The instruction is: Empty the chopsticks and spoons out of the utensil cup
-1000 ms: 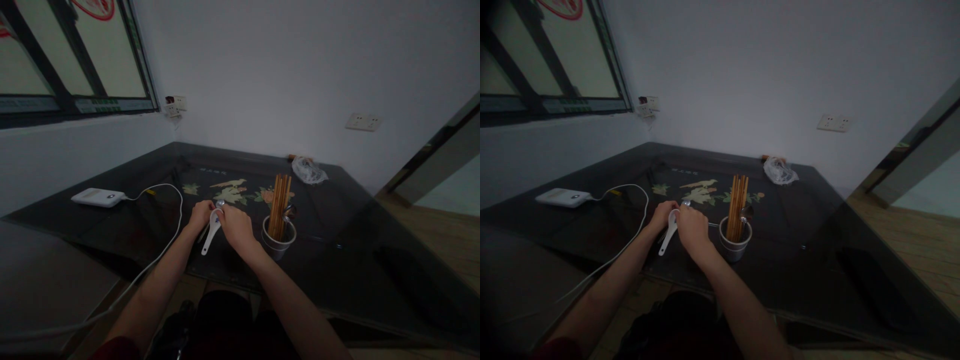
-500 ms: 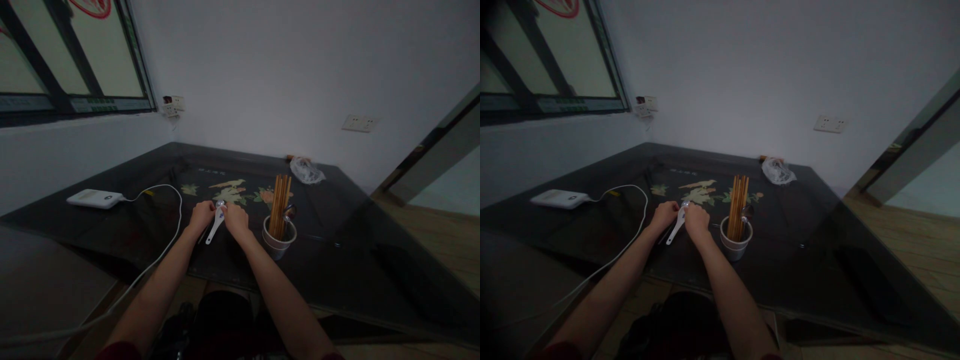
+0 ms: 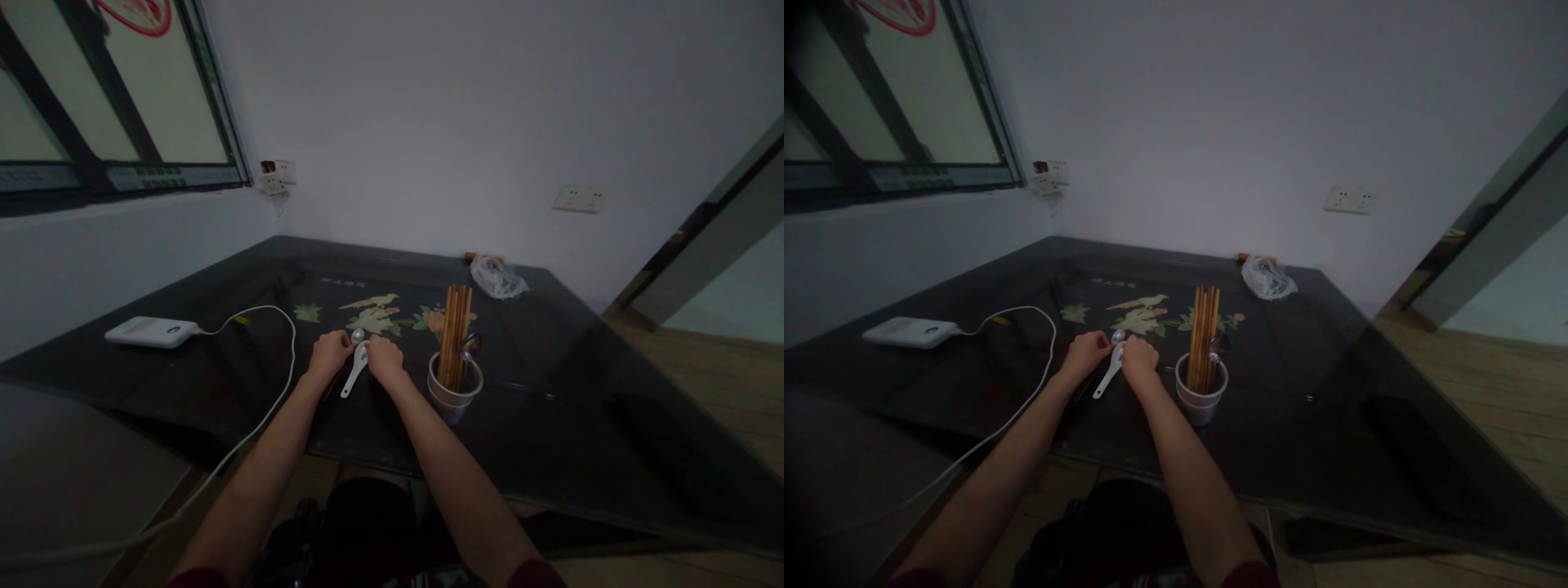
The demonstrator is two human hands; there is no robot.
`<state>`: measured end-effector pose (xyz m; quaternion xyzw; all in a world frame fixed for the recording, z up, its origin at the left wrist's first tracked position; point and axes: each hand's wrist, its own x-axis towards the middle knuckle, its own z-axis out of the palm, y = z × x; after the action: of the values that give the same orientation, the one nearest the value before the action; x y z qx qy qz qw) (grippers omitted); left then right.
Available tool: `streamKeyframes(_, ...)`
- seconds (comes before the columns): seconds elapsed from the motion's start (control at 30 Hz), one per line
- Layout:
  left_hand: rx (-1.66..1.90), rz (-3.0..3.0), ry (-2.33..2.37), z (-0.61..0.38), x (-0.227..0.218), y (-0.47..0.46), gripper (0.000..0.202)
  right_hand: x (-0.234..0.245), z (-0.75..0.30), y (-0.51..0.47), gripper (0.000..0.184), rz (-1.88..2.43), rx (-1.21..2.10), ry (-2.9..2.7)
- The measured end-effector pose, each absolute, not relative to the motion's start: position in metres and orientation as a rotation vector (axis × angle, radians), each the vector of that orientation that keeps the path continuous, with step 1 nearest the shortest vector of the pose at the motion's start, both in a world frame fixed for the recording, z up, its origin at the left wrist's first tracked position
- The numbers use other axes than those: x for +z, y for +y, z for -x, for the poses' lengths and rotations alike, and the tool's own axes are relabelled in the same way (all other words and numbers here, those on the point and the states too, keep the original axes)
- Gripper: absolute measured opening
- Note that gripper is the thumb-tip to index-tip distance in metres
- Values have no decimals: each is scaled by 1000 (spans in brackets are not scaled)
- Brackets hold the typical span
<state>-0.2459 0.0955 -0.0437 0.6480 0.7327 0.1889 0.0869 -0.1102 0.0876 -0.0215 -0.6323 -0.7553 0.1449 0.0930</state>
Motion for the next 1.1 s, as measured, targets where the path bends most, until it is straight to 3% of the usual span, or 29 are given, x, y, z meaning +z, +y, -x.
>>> streamKeyframes(1.1, 716, -1970, 2148, 245, -43, 94, 17, 0, 94, 49, 26, 1716, 332, -2271)
